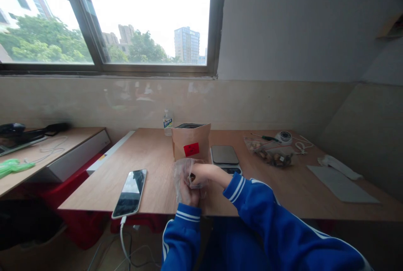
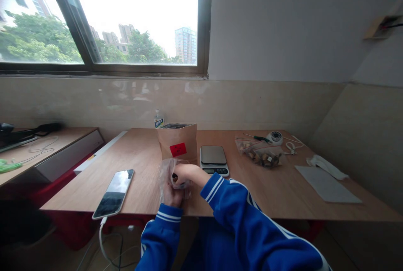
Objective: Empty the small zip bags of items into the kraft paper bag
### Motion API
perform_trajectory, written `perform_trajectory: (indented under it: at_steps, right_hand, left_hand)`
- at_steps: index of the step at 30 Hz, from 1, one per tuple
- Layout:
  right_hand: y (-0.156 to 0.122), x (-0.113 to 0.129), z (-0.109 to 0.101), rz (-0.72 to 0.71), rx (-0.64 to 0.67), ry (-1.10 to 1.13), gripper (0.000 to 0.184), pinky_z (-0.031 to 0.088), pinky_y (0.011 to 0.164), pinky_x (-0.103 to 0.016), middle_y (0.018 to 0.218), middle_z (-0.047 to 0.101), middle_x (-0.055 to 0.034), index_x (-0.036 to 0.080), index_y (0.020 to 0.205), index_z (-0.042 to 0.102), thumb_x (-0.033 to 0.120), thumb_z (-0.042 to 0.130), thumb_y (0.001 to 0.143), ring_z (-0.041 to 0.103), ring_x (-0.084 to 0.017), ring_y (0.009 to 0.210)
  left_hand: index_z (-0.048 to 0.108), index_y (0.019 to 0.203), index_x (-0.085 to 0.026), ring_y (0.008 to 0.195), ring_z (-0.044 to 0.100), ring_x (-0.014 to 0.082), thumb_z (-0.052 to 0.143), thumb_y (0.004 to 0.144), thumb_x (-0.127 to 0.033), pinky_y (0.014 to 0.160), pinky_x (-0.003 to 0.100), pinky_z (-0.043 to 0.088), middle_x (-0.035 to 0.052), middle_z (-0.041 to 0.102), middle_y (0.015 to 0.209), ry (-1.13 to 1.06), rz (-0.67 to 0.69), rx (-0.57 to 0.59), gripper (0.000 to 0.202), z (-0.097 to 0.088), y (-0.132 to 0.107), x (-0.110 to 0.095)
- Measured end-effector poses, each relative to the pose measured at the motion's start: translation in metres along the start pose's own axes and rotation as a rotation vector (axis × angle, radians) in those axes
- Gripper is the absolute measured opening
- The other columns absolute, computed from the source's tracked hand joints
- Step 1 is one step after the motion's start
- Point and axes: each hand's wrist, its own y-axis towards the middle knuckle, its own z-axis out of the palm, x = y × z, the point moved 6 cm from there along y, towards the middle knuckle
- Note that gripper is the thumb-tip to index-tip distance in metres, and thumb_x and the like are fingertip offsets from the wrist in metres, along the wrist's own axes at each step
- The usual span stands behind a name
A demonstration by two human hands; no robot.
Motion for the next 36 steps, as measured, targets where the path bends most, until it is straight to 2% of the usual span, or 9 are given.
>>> perform_trajectory:
  at_steps: [4, 8, 14, 16, 19, 22, 24, 29, 36]
  right_hand:
    - [-0.005, -0.007, -0.004, -0.010, -0.009, 0.030, 0.028, 0.041, 0.054, -0.021, 0.087, 0.070, -0.0065, 0.014, 0.095, 0.070, 0.022, 0.069, 0.068, 0.060, -0.017, 0.068]
    - [-0.007, -0.020, -0.022, -0.118, -0.149, 0.202, 0.021, 0.043, 0.060, -0.020, 0.090, 0.070, -0.0044, 0.015, 0.091, 0.069, 0.015, 0.065, 0.071, 0.061, -0.014, 0.073]
    - [-0.013, -0.040, -0.058, -0.283, -0.418, 0.798, 0.028, 0.051, 0.076, -0.028, 0.094, 0.071, -0.0079, 0.013, 0.094, 0.067, 0.030, 0.069, 0.072, 0.065, -0.018, 0.085]
    - [-0.014, -0.047, -0.078, -0.314, -0.563, 0.957, 0.037, 0.052, 0.078, -0.030, 0.094, 0.071, -0.0074, 0.014, 0.095, 0.067, 0.037, 0.073, 0.068, 0.066, -0.018, 0.087]
    - [-0.019, -0.061, -0.113, -0.302, -0.917, 1.035, 0.043, 0.054, 0.077, -0.031, 0.093, 0.071, -0.0051, 0.017, 0.096, 0.066, 0.045, 0.075, 0.064, 0.066, -0.017, 0.084]
    - [-0.026, -0.066, -0.140, -0.253, -1.244, 0.906, 0.040, 0.053, 0.075, -0.031, 0.093, 0.070, -0.0045, 0.019, 0.098, 0.065, 0.045, 0.070, 0.069, 0.065, -0.018, 0.082]
    - [-0.027, -0.062, -0.149, -0.218, -1.346, 0.777, 0.035, 0.052, 0.076, -0.030, 0.094, 0.069, -0.0044, 0.020, 0.100, 0.064, 0.041, 0.068, 0.072, 0.064, -0.017, 0.082]
    - [-0.012, -0.050, -0.144, -0.169, -1.242, 0.535, 0.021, 0.050, 0.076, -0.028, 0.091, 0.069, -0.0024, 0.021, 0.095, 0.065, 0.032, 0.063, 0.077, 0.063, -0.016, 0.079]
    - [-0.004, -0.047, -0.134, -0.257, -1.032, 0.541, 0.022, 0.049, 0.075, -0.027, 0.093, 0.066, -0.0036, 0.018, 0.100, 0.059, 0.027, 0.054, 0.081, 0.063, -0.016, 0.084]
  left_hand:
    - [0.066, 0.103, -0.023, 0.100, 0.065, 0.0201, 0.040, 0.091, -0.034, 0.080, 0.031, 0.056, 0.0071, 0.069, 0.103, -0.052, -0.025, -0.043, 0.030, 0.005, -0.004, 0.000]
    - [0.066, 0.104, -0.021, 0.097, 0.066, 0.0185, 0.036, 0.093, -0.032, 0.081, 0.029, 0.055, 0.0065, 0.069, 0.102, -0.050, 0.008, -0.018, 0.033, 0.014, -0.008, -0.003]
    - [0.064, 0.109, -0.018, 0.104, 0.063, 0.0196, 0.033, 0.095, -0.033, 0.091, 0.032, 0.051, 0.0103, 0.067, 0.110, -0.078, -0.043, -0.007, 0.037, 0.008, -0.005, 0.001]
    - [0.064, 0.110, -0.018, 0.106, 0.062, 0.0195, 0.034, 0.094, -0.035, 0.093, 0.032, 0.050, 0.0114, 0.066, 0.113, -0.068, -0.060, -0.019, 0.038, 0.004, -0.003, 0.003]
    - [0.062, 0.114, -0.018, 0.109, 0.061, 0.0190, 0.037, 0.093, -0.036, 0.096, 0.033, 0.049, 0.0122, 0.065, 0.116, -0.049, -0.063, -0.032, 0.037, 0.001, -0.002, 0.004]
    - [0.062, 0.115, -0.020, 0.111, 0.060, 0.0180, 0.034, 0.094, -0.036, 0.097, 0.033, 0.047, 0.0113, 0.065, 0.116, -0.022, -0.058, -0.040, 0.039, 0.001, -0.002, 0.004]
    - [0.062, 0.115, -0.020, 0.111, 0.060, 0.0182, 0.030, 0.095, -0.037, 0.098, 0.033, 0.047, 0.0117, 0.065, 0.116, 0.003, -0.063, -0.044, 0.042, 0.001, -0.002, 0.004]
    - [0.061, 0.116, -0.019, 0.114, 0.058, 0.0196, 0.028, 0.094, -0.039, 0.099, 0.034, 0.046, 0.0129, 0.063, 0.120, 0.068, -0.050, -0.057, 0.044, -0.001, -0.001, 0.004]
    - [0.062, 0.114, -0.019, 0.120, 0.053, 0.0218, 0.033, 0.093, -0.038, 0.099, 0.034, 0.045, 0.0111, 0.061, 0.124, 0.060, -0.049, -0.036, 0.041, -0.004, 0.000, 0.004]
